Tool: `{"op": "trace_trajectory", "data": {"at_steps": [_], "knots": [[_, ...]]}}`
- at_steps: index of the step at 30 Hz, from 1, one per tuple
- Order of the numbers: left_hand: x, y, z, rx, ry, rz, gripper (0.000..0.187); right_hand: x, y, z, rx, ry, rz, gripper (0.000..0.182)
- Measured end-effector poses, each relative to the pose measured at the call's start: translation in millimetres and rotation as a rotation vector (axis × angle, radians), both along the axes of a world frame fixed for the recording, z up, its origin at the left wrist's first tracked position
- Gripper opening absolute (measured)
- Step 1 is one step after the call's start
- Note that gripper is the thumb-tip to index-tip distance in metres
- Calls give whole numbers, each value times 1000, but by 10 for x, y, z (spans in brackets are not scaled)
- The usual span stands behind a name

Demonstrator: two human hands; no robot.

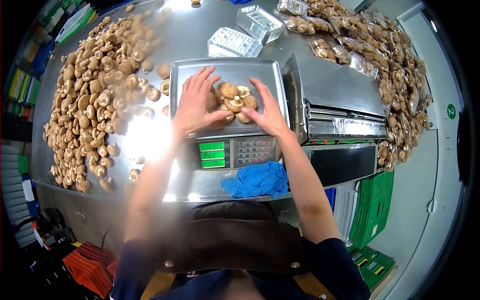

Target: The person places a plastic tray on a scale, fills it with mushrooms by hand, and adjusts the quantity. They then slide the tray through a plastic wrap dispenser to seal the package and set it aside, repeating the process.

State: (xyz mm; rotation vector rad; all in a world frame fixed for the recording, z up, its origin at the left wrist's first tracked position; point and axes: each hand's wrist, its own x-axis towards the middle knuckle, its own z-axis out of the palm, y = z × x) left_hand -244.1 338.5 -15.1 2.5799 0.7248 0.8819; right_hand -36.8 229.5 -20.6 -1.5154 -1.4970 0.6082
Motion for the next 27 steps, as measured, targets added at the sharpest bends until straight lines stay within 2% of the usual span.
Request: {"op": "trace_trajectory", "data": {"at_steps": [1,4,5,9,12,13,14,15,18,19,20,22,23,24,25,26,27], "knots": [[23,-19,39,15,61,-10,86,49,-37,-28,26,26,-30,61],[130,-162,54,117,227,-73,88,109,-114,-165,-82,21,-161,52],[161,-200,14,127,266,-67,84,84,-120,-207,-48,-33,-193,37],[189,-195,7,32,290,-39,74,48,-98,-271,28,-146,-175,22],[182,-214,64,116,252,-39,74,83,-113,-191,27,88,-247,23],[160,-241,104,113,180,-9,72,71,-122,-124,-21,295,-319,24],[121,-280,163,109,109,21,71,57,-183,-35,-2,350,-351,26],[90,-333,248,105,39,47,69,-9,-230,113,67,261,-322,26],[-54,-699,431,-809,-494,-18,59,-356,-367,445,234,-109,-171,28],[-101,-777,415,-982,-608,-56,44,-521,-395,481,262,-146,-59,30],[-217,-825,421,-1113,-548,-25,32,-633,-416,507,291,-183,56,32],[-587,-822,337,-1438,-714,-137,25,-691,-442,576,306,-111,69,35],[-736,-828,337,-1262,-729,60,23,-723,-451,583,314,-74,75,36],[-886,-824,344,-1077,-733,247,21,-633,-449,506,252,-33,-59,35],[-1064,-796,254,-920,-712,384,20,-515,-424,447,106,188,-174,30],[-1272,-757,73,-761,-687,513,19,-365,-358,252,106,206,-296,27],[-1563,-704,-216,-567,-464,619,19,-219,-329,175,30,152,-326,27]]}}
